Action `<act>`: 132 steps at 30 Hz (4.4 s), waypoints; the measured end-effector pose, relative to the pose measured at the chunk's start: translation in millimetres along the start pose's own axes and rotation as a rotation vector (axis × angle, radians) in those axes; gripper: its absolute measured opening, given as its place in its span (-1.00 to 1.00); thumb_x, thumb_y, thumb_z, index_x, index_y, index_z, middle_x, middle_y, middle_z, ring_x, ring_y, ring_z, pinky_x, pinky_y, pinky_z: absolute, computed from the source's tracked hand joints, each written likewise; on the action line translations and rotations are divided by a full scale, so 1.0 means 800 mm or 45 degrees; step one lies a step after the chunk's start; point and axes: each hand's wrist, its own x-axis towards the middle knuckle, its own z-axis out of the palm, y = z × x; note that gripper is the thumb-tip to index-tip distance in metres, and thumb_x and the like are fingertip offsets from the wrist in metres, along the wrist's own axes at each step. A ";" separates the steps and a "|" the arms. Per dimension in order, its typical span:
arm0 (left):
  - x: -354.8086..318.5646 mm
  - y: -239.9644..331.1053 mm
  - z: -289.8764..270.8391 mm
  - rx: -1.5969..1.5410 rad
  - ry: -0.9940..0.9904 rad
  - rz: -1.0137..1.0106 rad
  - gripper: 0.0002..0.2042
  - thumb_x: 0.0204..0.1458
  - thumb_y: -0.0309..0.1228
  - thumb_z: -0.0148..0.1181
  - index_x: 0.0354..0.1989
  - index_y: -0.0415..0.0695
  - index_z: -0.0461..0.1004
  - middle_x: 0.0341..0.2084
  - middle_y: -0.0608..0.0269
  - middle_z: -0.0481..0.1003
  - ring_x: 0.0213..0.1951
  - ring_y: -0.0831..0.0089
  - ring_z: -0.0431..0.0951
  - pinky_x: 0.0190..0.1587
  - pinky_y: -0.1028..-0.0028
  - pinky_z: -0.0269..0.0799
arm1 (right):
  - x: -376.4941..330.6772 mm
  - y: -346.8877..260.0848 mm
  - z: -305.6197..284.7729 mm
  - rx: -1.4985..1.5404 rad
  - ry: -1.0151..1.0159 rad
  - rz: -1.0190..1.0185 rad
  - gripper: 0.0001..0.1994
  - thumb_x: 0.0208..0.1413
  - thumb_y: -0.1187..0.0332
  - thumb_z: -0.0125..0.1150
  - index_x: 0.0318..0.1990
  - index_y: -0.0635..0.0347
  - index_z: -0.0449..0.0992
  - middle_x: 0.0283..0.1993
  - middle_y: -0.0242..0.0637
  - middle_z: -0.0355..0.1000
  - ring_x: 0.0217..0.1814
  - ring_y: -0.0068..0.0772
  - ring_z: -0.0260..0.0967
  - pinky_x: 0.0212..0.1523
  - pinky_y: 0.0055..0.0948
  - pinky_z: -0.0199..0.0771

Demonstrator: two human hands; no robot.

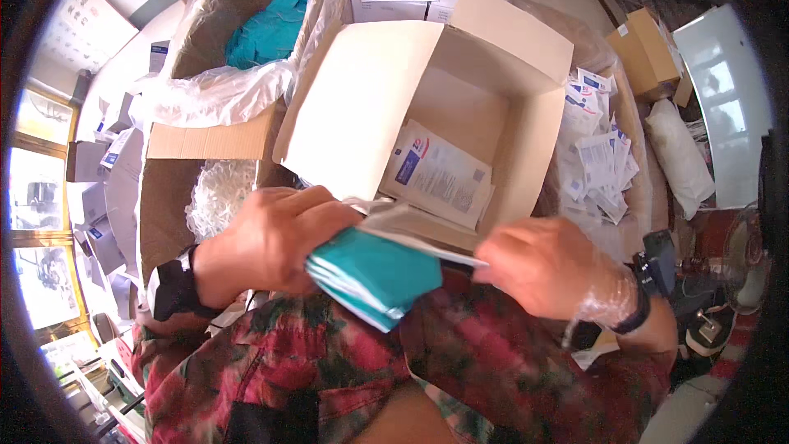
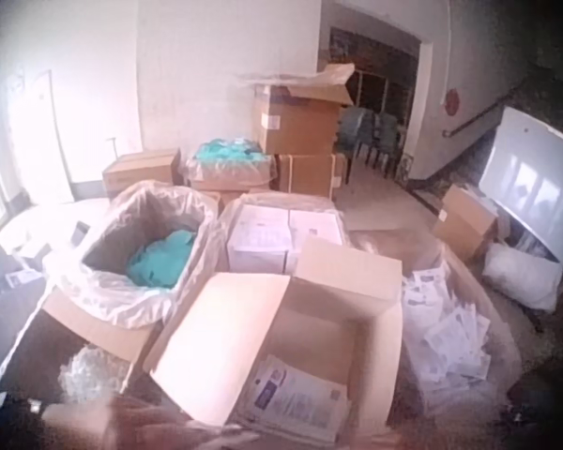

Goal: Packing several folded teal face masks into individual plastic sleeves.

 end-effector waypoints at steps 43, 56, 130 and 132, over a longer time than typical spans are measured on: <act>0.021 0.006 -0.006 0.360 0.331 0.504 -0.58 -0.30 -0.38 0.26 -0.12 0.10 0.53 -0.42 0.22 0.35 -0.58 0.40 0.47 -0.57 0.45 0.43 | 0.081 0.071 0.010 1.301 0.264 0.113 -0.83 0.17 0.32 0.10 -0.16 0.18 0.50 -0.49 -0.48 0.31 -0.48 -0.76 0.21 -0.50 -0.68 0.26; 0.025 0.010 -0.003 0.308 0.273 0.526 -0.56 -0.44 -0.36 0.23 -0.20 0.12 0.55 -0.44 0.24 0.36 -0.61 0.43 0.44 -0.59 0.50 0.41 | 0.105 0.049 0.006 0.752 -0.186 -0.224 -0.87 0.11 0.37 0.22 -0.37 0.25 0.50 -0.32 -0.39 0.34 -0.27 -0.60 0.30 -0.24 -0.56 0.30; 0.000 0.001 -0.022 0.420 0.391 0.507 -0.59 -0.32 -0.38 0.26 -0.16 -0.03 0.47 -0.41 0.24 0.43 -0.63 0.51 0.39 -0.64 0.53 0.29 | 0.031 0.082 0.032 2.015 0.428 -0.185 -0.67 0.27 0.12 -0.10 -0.44 0.14 0.31 -0.62 -0.43 0.20 -0.69 -0.68 0.04 -0.69 -0.65 -0.06; -0.002 0.003 -0.017 0.409 0.401 0.498 -0.58 -0.33 -0.40 0.27 -0.15 -0.02 0.47 -0.38 0.22 0.43 -0.65 0.53 0.36 -0.65 0.56 0.27 | 0.050 0.060 0.013 1.701 0.240 0.370 -0.71 0.26 0.12 -0.04 -0.35 0.14 0.42 -0.57 -0.43 0.26 -0.66 -0.74 0.06 -0.65 -0.74 -0.04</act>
